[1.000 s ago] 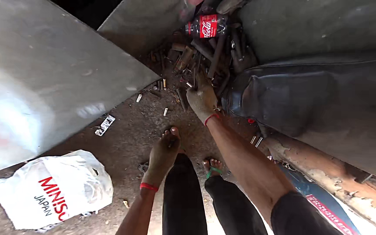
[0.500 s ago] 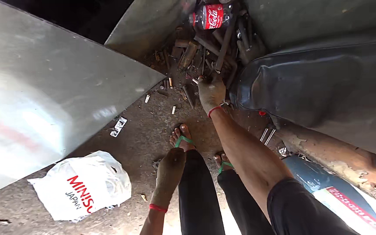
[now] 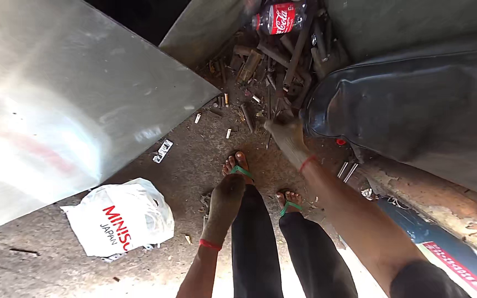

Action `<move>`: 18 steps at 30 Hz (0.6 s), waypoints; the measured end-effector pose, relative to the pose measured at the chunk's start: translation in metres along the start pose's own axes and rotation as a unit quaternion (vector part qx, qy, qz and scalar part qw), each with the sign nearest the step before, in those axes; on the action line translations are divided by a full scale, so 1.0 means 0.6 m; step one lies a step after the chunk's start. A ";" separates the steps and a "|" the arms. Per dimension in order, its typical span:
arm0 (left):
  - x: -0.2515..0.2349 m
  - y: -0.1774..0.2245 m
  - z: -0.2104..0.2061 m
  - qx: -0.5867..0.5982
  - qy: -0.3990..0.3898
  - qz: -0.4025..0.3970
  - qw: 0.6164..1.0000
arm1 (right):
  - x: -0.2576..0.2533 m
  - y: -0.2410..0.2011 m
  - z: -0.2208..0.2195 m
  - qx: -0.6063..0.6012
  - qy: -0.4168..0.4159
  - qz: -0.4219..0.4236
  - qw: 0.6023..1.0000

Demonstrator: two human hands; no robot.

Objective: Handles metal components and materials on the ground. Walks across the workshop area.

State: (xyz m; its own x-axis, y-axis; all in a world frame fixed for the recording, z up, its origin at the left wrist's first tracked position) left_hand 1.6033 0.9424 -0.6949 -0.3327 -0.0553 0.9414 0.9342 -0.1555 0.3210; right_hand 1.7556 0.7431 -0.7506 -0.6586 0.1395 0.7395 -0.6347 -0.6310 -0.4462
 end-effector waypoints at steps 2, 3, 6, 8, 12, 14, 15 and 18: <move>-0.011 0.028 -0.013 0.087 -0.008 0.017 0.996 | 0.078 0.011 -0.004 -0.089 -0.098 -0.016 0.991; -0.017 0.039 -0.023 0.154 -0.023 0.037 0.987 | 0.115 0.012 -0.009 -0.115 -0.140 -0.011 0.983; -0.027 0.060 -0.051 0.318 -0.062 0.081 0.943 | 0.204 0.019 -0.029 -0.137 -0.209 0.000 0.968; -0.024 0.070 -0.057 0.320 -0.059 0.059 0.944 | 0.231 0.027 -0.036 -0.111 -0.234 0.021 0.966; -0.024 0.077 -0.041 0.319 -0.043 0.025 0.947 | 0.243 0.021 -0.008 -0.121 -0.208 0.049 0.969; -0.029 0.078 -0.037 0.331 -0.056 0.027 0.942 | 0.233 0.024 0.011 -0.146 -0.180 0.040 0.972; -0.031 0.078 -0.038 0.338 -0.064 0.030 0.939 | 0.226 0.026 0.020 -0.153 -0.167 0.040 0.973; -0.033 0.073 -0.048 0.357 -0.077 0.048 0.930 | 0.222 0.039 0.045 -0.154 -0.115 0.053 0.980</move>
State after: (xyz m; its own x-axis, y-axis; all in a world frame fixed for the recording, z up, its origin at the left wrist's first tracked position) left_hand 1.6468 0.9084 -0.7024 -0.2726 0.1151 0.9552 0.8245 0.5397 0.1702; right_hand 1.6637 0.7265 -0.6491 -0.6420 -0.1122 0.7585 -0.6823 -0.3676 -0.6319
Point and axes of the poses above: each hand's wrist, its own x-axis away from the middle knuckle, its own z-axis out of the back of the hand, y = z × x, the point moved 5 cm from there along -x, towards the middle knuckle, and after that the axes turned 4 degrees about z, right-handed, at the moved point
